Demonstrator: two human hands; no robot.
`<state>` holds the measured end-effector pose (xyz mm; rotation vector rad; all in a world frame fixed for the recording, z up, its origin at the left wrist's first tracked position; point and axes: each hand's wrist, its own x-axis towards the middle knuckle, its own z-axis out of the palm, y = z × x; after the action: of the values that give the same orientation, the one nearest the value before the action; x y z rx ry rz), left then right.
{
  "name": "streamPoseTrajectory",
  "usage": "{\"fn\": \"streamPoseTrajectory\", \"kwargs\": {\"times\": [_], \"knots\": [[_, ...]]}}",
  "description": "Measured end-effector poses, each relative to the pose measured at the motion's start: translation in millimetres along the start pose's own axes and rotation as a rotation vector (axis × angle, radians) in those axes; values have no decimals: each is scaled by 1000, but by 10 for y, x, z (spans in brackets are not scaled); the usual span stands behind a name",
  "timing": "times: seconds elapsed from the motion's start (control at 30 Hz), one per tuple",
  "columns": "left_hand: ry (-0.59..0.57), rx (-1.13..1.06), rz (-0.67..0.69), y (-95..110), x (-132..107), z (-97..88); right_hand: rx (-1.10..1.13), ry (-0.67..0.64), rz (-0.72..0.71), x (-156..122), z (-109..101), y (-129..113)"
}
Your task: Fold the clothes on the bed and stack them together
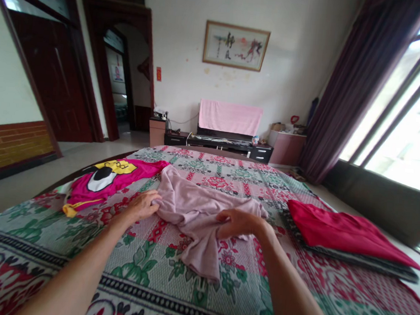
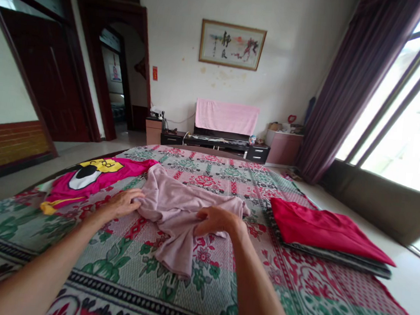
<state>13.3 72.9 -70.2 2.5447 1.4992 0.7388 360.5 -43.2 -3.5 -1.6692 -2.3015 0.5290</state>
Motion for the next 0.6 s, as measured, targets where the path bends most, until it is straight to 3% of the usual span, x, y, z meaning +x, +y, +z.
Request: {"fn": "streamPoseTrajectory", "kwargs": {"times": [0.03,0.1,0.2,0.3,0.4,0.47,0.53,0.6], "knots": [[33,-8,7,-2,1,23,8,-83,37,-13,-11,-28],[71,-12,-46,6,11,27,25,-126,105,-20,-22,-48],[143,-71,-258,4,32,-69,24,-137,121,16,4,-7],[274,-308,-413,-48,45,-215,-46,36,88,64,11,62],[501,-673,-520,-118,64,-332,-41,230,141,61,-57,135],[626,-943,-570,-149,89,-391,63,248,189,30,-116,190],[664,-1170,-582,-160,118,-434,279,191,204,4,-148,241],[678,-1256,-602,-159,139,-444,548,196,209,11,-138,267]]}}
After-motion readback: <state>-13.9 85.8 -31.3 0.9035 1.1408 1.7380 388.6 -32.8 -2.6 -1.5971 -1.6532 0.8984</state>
